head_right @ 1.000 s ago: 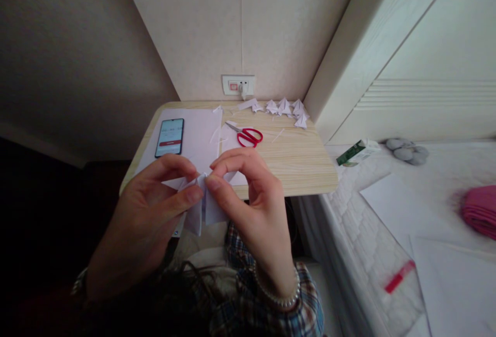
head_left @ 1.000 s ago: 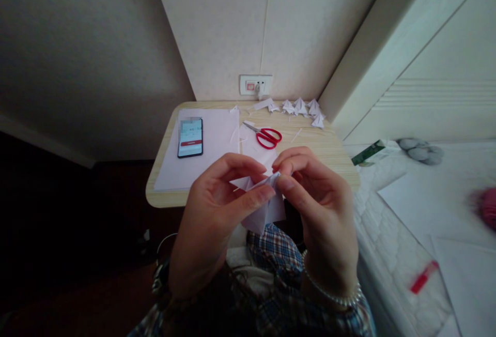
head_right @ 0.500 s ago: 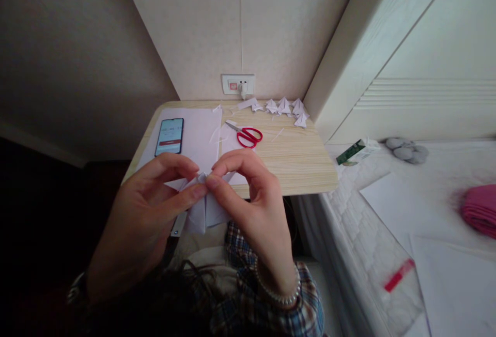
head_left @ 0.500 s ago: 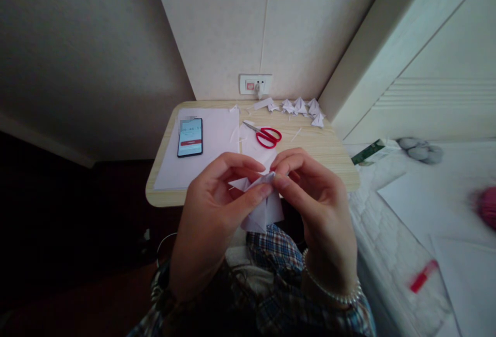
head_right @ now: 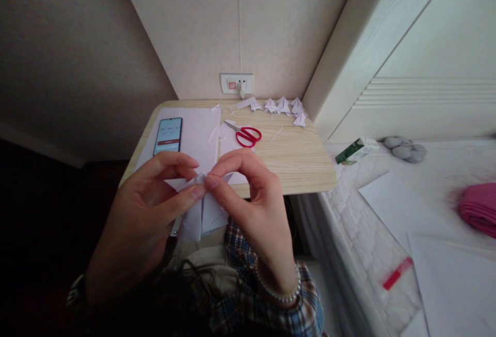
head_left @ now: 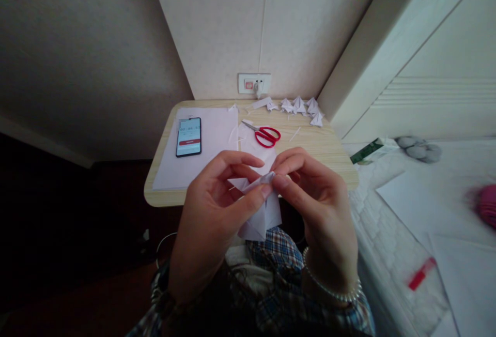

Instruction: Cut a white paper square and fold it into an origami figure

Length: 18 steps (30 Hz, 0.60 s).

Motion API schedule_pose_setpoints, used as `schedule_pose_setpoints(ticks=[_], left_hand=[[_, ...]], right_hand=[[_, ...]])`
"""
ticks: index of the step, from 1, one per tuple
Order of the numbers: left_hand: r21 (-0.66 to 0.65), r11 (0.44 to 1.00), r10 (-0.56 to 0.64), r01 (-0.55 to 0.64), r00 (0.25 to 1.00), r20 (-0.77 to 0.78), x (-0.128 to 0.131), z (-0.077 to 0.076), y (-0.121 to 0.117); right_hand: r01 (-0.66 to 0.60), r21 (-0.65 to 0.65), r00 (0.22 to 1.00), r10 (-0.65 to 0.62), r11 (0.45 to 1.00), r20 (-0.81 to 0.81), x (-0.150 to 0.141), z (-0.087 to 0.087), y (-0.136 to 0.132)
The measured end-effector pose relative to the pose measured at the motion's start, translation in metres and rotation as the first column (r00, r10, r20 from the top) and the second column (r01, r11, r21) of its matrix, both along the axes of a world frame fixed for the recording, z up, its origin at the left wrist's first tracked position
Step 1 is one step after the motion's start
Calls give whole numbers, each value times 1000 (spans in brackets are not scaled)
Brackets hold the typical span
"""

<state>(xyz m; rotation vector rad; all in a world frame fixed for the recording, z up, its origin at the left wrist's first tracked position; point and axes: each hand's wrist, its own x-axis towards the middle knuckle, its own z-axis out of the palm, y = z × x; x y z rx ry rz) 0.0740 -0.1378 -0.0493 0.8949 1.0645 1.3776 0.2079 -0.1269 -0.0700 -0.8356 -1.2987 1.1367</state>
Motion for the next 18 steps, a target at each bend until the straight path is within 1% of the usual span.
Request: schedule_pose_setpoints(ticks=[4, 8, 12, 18], left_hand=[[-42, 999, 1, 2, 998, 70, 0, 1, 0], [-49, 998, -24, 30, 992, 120, -1, 0, 0], [-58, 998, -28, 36, 992, 120, -1, 0, 0], [-68, 992, -93, 102, 987, 131, -3, 2, 2]], right_hand=[[2, -6, 1000, -2, 1000, -11, 0, -1, 0], [12, -3, 999, -12, 1000, -31, 1, 0, 0], [6, -10, 999, -7, 1000, -37, 1, 0, 0], [8, 15, 1000, -8, 1000, -10, 1, 1, -1]])
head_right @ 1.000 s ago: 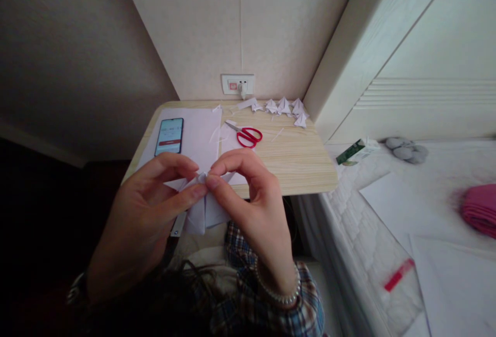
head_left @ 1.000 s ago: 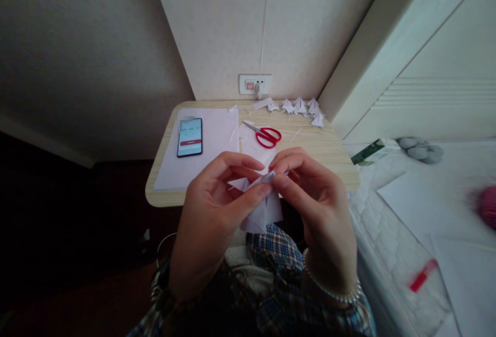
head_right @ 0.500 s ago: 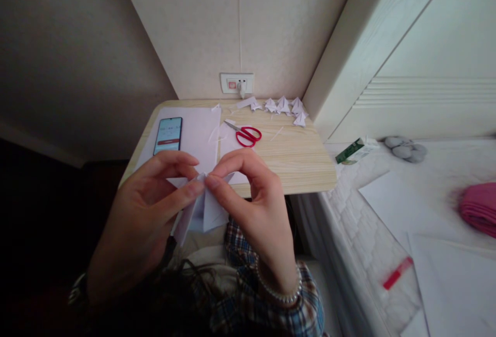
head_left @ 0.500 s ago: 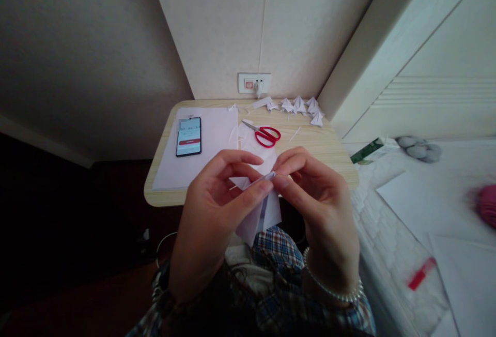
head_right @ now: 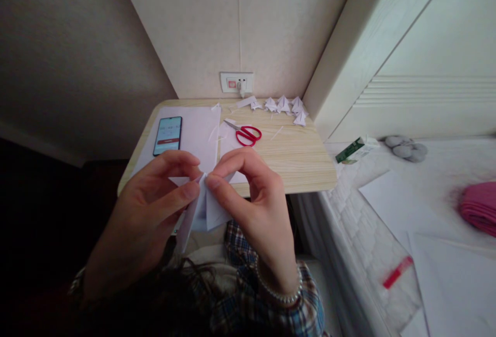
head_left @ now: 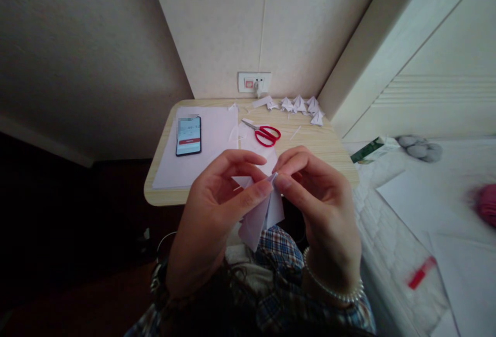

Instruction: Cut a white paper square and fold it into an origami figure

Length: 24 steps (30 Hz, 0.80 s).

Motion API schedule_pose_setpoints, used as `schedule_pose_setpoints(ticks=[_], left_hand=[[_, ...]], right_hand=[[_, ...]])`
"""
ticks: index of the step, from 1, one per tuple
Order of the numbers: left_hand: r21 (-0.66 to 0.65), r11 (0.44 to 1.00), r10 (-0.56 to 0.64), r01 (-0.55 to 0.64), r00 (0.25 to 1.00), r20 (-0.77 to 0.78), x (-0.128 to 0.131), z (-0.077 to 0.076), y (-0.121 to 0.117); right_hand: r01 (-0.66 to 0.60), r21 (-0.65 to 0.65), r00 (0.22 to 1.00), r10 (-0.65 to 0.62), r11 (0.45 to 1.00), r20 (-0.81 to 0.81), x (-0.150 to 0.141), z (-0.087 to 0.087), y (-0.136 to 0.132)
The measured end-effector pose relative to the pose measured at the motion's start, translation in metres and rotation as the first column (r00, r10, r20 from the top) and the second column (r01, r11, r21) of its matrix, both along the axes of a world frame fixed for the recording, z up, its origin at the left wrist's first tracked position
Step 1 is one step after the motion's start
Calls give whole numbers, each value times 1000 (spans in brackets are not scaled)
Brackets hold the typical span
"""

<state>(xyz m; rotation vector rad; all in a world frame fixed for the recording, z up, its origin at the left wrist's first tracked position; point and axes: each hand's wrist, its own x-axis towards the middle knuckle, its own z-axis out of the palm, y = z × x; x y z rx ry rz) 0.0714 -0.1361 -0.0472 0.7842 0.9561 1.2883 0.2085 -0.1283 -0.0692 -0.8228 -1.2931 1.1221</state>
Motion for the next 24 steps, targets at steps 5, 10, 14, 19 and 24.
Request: schedule_pose_setpoints(ticks=[5, 10, 14, 19, 24], left_hand=[[-6, 1000, 9, -9, 1000, -23, -1, 3, -1], [-38, 998, 42, -44, 998, -46, 0, 6, -3], [-1, 999, 50, -50, 997, -60, 1, 4, -2], [8, 997, 78, -78, 995, -60, 2, 3, -3], [-15, 996, 84, -85, 995, -53, 4, 4, -3]], right_hand=[[-8, -13, 1000, 9, 1000, 10, 0, 1, -1], [-16, -6, 1000, 16, 1000, -2, -1, 1, -1], [-14, -8, 1000, 14, 1000, -8, -1, 2, -1], [-13, -16, 1000, 13, 1000, -9, -2, 2, -1], [-3, -24, 1000, 4, 1000, 9, -4, 2, -2]])
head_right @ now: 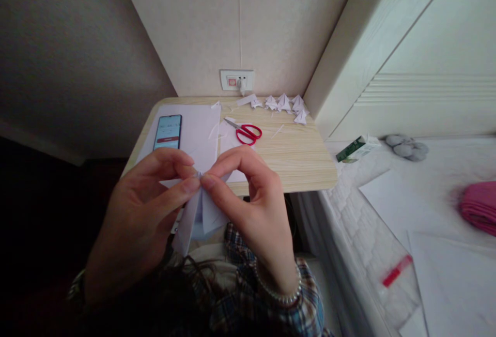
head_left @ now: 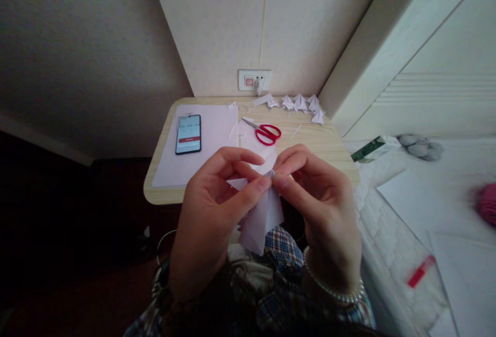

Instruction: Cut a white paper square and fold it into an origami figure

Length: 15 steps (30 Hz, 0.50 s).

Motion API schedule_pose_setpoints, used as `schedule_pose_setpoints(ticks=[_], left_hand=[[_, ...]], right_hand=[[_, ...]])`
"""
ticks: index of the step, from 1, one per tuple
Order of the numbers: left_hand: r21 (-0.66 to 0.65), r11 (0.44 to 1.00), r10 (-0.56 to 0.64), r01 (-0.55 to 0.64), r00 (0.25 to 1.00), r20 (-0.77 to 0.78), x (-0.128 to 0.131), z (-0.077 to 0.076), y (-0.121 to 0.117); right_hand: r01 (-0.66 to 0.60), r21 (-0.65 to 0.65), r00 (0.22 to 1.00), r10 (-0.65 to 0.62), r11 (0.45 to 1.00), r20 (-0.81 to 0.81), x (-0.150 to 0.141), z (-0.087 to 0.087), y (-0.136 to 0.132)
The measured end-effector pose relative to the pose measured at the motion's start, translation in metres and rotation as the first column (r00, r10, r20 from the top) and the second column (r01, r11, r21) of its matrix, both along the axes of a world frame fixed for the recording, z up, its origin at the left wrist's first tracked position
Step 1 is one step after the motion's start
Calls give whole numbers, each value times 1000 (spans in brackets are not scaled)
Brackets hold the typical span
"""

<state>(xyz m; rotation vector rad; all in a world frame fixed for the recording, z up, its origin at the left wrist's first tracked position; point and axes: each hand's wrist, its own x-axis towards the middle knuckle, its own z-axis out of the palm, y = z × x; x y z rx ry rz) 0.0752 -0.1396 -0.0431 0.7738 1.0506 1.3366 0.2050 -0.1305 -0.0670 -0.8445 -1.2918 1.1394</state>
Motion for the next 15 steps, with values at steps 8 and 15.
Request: schedule_pose_setpoints(ticks=[8, 15], left_hand=[[17, 1000, -23, 23, 1000, 1, -1, 0, 0], [10, 998, -65, 65, 998, -13, -2, 2, -3]], right_hand=[[-14, -8, 1000, 14, 1000, -2, 2, -1, 1], [-108, -16, 991, 107, 994, -79, 8, -4, 4]])
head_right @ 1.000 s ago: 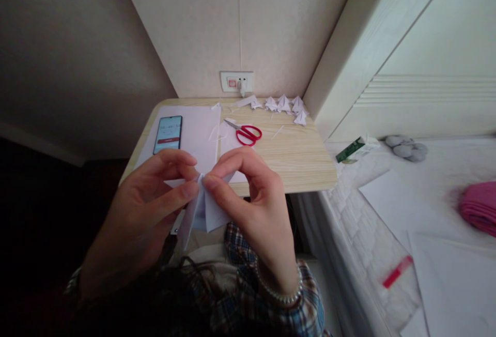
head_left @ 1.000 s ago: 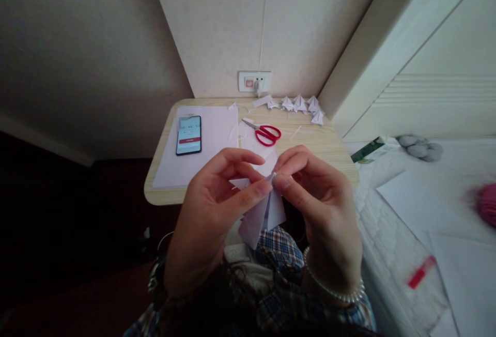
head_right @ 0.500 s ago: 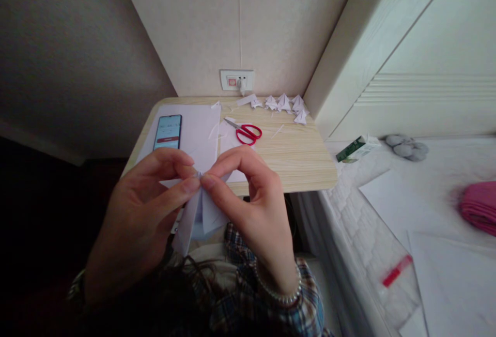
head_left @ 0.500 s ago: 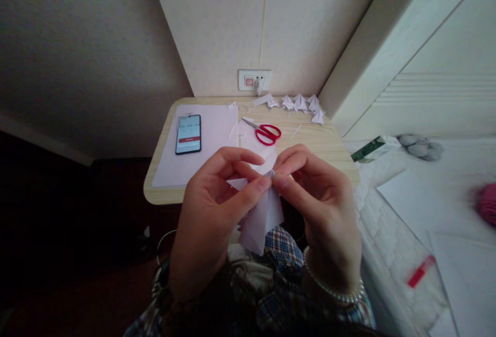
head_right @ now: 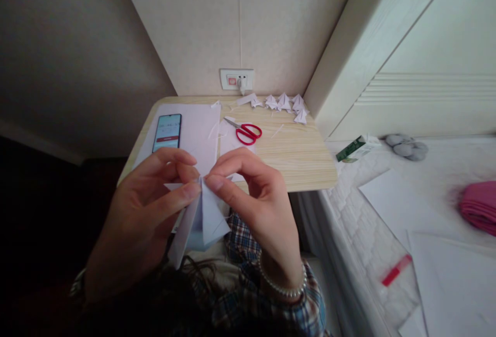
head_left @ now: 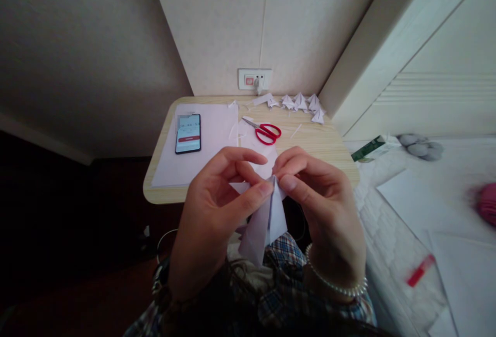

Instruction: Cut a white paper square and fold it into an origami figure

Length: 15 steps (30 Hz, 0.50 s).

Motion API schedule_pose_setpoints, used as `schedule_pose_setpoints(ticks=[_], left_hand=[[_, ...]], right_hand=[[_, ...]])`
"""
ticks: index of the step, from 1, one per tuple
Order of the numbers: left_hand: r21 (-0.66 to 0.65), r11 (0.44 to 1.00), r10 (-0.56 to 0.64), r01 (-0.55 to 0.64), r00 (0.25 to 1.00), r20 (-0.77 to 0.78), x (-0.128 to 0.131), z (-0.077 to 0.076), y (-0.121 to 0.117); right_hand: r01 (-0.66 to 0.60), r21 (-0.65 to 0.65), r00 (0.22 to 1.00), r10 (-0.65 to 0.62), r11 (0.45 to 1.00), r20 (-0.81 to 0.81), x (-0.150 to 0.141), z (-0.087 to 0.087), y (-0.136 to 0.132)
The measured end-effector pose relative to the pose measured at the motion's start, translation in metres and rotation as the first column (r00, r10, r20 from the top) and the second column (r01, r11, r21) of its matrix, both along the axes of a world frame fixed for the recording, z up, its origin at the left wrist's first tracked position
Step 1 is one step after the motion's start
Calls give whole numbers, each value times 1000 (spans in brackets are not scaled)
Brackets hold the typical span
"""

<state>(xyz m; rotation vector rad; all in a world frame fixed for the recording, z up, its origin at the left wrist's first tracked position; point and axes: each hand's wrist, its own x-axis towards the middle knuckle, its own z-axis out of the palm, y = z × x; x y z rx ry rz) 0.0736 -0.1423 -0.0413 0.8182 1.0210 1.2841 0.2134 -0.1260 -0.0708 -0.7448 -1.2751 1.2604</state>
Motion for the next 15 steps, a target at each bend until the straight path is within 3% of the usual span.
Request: schedule_pose_setpoints(ticks=[15], left_hand=[[74, 996, 46, -45, 999, -9, 3, -6, -2]], right_hand=[[-116, -31, 993, 116, 993, -10, 12, -2, 4]])
